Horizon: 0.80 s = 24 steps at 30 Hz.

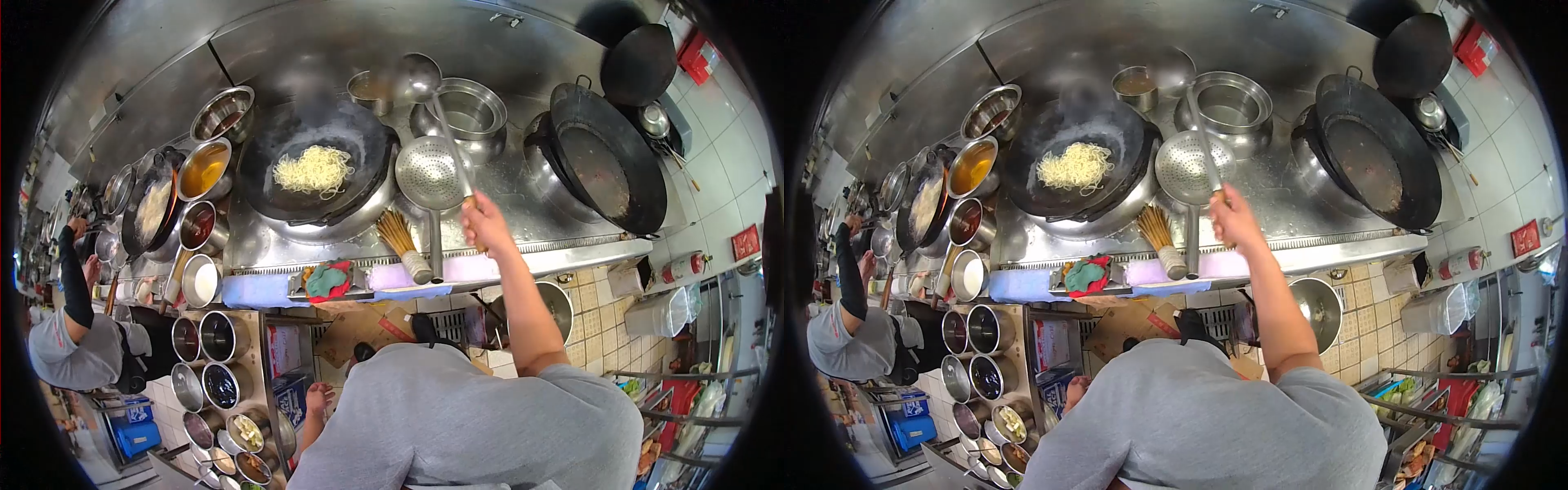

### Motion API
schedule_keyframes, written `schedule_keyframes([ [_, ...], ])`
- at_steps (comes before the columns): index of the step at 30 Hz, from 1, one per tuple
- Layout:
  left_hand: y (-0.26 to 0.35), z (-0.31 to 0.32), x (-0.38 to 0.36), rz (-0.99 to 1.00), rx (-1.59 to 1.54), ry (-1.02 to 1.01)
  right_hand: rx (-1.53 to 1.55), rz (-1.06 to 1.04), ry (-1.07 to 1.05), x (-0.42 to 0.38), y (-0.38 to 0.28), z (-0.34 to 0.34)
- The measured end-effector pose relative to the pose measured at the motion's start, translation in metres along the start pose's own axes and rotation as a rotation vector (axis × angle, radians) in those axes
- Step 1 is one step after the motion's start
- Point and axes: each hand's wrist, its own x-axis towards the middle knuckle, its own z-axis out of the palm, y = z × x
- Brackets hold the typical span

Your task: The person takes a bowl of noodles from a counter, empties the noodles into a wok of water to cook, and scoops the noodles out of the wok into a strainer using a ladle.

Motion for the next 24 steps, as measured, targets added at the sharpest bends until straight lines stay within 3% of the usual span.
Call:
schedule_keyframes([
  [2,0.000,0.015,-0.004,-0.015,-0.043,0.010,-0.510,-0.154,0.222,0.029,-0.025,-0.030],
  [4,-0.002,0.028,-0.012,-0.034,-0.087,0.026,-0.778,-0.175,0.236,0.081,-0.050,-0.063],
  [6,-0.006,0.038,-0.023,-0.110,-0.076,0.079,-0.907,-0.192,0.352,0.129,-0.062,-0.076],
  [10,-0.022,0.055,-0.055,-0.112,-0.106,0.120,-1.040,-0.083,0.311,0.219,-0.062,-0.101],
  [12,-0.023,0.065,-0.076,-0.118,-0.091,0.149,-0.437,0.257,0.051,0.239,-0.063,-0.106],
  [13,-0.022,0.070,-0.085,-0.122,-0.067,0.157,0.123,0.244,0.178,0.242,-0.060,-0.101],
  [14,-0.021,0.076,-0.094,-0.122,-0.075,0.165,0.423,0.270,0.055,0.240,-0.064,-0.107],
  [16,-0.022,0.087,-0.108,-0.220,-0.043,0.191,0.938,0.419,0.048,0.233,-0.074,-0.111],
  [20,-0.083,0.088,-0.105,-0.071,-0.064,0.103,1.202,0.312,-0.195,0.212,-0.090,-0.104],
  [22,-0.045,0.094,-0.118,-0.268,0.111,0.154,1.214,0.229,-0.234,0.167,-0.114,-0.077],
  [24,-0.067,0.081,-0.092,-0.197,-0.016,0.138,1.233,0.231,-0.272,0.143,-0.128,-0.057],
])
